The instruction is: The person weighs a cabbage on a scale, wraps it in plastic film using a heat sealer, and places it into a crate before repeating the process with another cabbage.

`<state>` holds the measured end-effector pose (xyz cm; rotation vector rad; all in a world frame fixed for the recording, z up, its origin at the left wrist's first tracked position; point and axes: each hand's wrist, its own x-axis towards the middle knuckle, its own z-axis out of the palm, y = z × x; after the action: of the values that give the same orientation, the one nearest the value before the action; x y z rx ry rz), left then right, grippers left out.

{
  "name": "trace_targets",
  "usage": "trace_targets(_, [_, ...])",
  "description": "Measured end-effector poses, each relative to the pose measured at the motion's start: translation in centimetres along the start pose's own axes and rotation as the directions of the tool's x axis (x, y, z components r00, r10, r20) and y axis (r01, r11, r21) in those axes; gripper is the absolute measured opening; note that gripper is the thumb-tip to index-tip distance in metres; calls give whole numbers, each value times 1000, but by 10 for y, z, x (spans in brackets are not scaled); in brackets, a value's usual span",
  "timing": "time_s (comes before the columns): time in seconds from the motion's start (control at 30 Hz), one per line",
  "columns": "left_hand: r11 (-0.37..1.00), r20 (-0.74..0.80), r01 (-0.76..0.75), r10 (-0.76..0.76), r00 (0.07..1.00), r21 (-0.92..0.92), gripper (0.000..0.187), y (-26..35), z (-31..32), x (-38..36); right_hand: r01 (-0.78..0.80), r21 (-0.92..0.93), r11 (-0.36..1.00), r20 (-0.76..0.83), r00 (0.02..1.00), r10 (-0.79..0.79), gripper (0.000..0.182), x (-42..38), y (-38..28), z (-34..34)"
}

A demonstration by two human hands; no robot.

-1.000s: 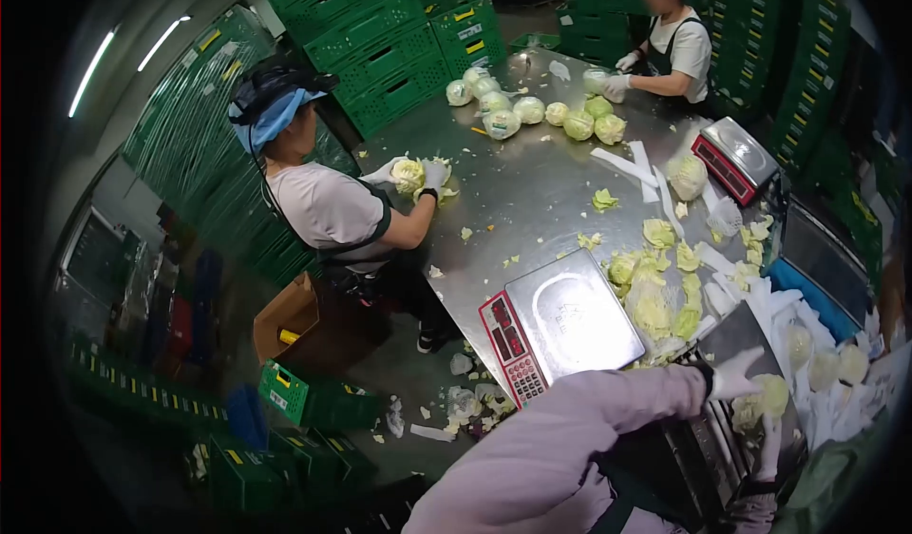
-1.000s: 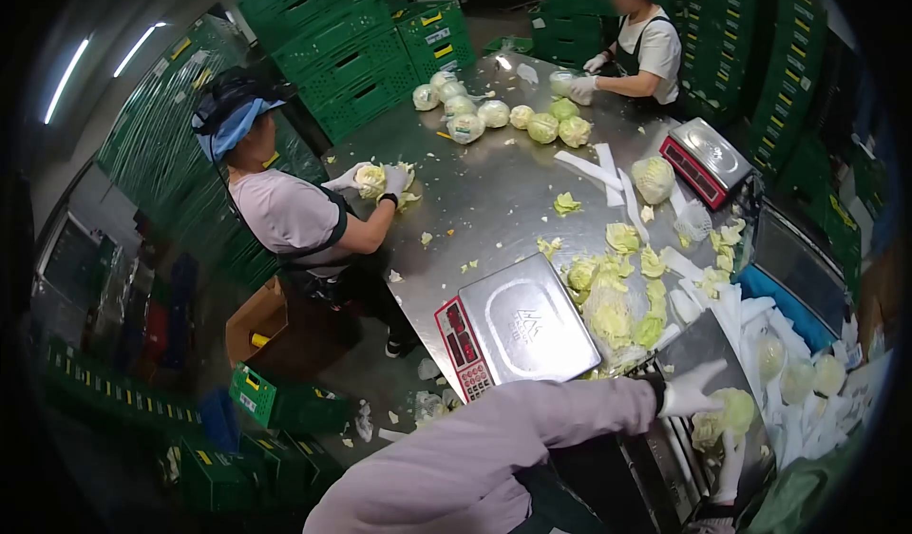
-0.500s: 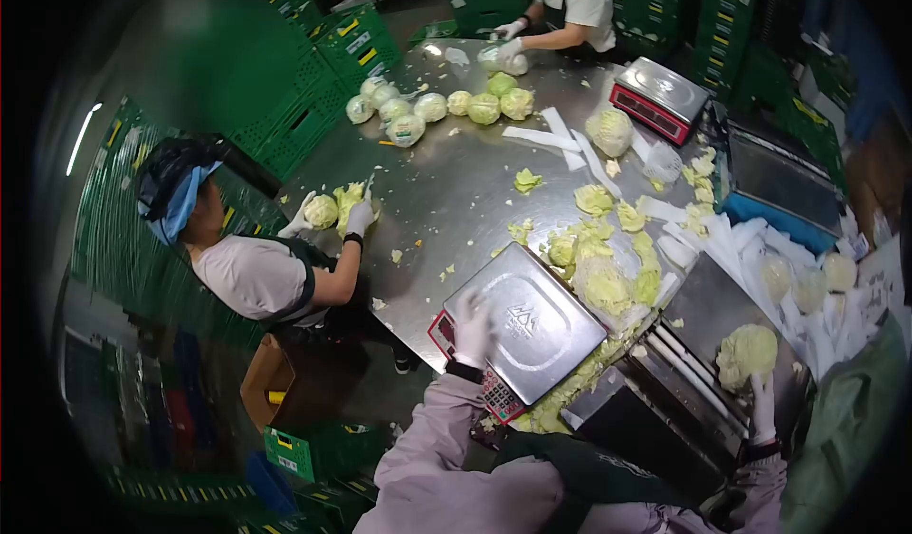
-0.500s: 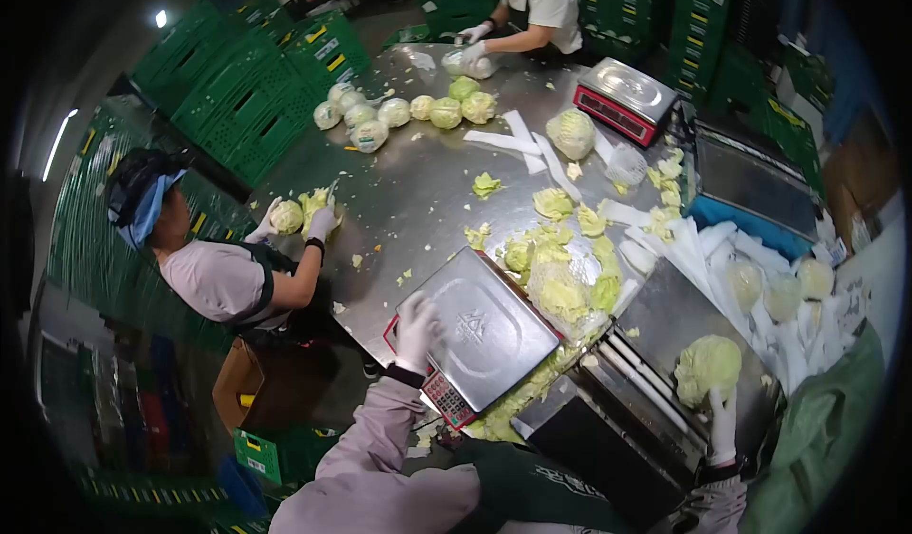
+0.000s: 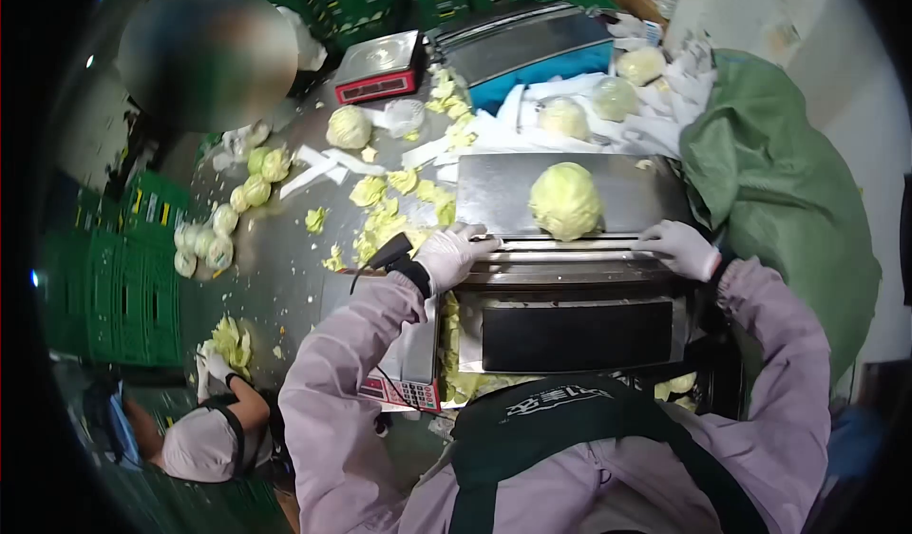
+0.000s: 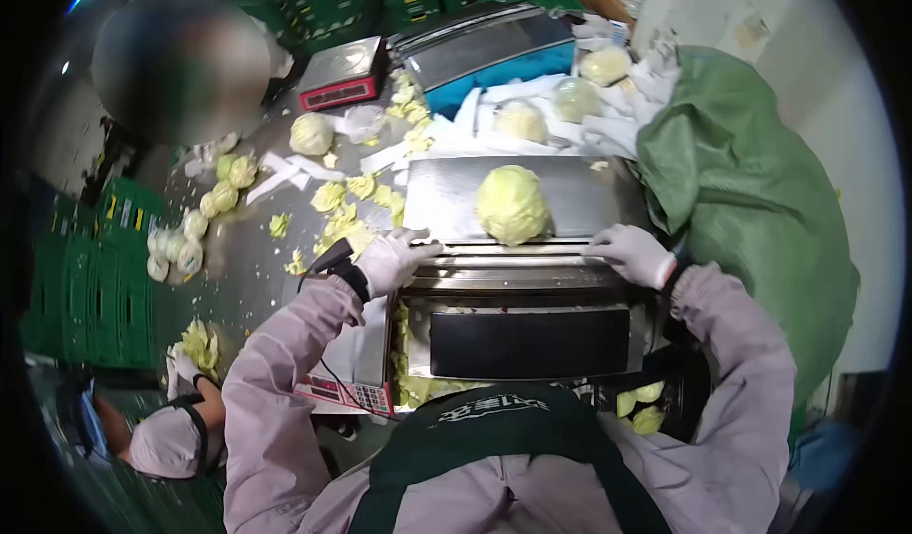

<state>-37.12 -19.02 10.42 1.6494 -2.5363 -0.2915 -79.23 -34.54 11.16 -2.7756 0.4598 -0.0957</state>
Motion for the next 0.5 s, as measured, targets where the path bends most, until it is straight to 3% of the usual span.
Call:
trace_targets(0.07, [956,25,-264,263,964,130,58,-11,31,20,119,-124,985,89,990,-109,41,7,0,6])
trace_targets(0.1, [926,11,-338,341,940,170,59,-15,48,28,149,-117,982,99,985,-138,44,9,5,17])
trace_targets(0.13, [912,107,-366,351,930,184,61,-12,50,39,173,-112,979,86,983,-164,44,6,7,19])
trace_targets(0.23, [908,-171,-417,416,893,31,31,-4,74,54,145,-73,987,54,988,-142,34,7,10,26])
trace_targets(0.27, [939,-208,-339,343,916,56,25,9,73,51,119,-24,993,18,993,-118,29,4,8,25])
trace_targets(0.33, [958,-243,-260,224,944,-124,10,19,73,49,100,123,987,-113,990,-86,13,-2,20,37])
trace_targets(0.4, [923,-353,-85,-58,934,-376,8,28,85,44,-130,228,965,-151,974,167,9,-7,20,46])
trace_targets(0.47, [747,-202,113,-318,926,-655,9,38,80,27,-257,434,863,-129,931,342,8,-13,15,47])
trace_targets(0.5, [671,-137,146,-350,926,-727,8,45,68,17,-310,509,803,-56,919,390,9,-15,2,38])
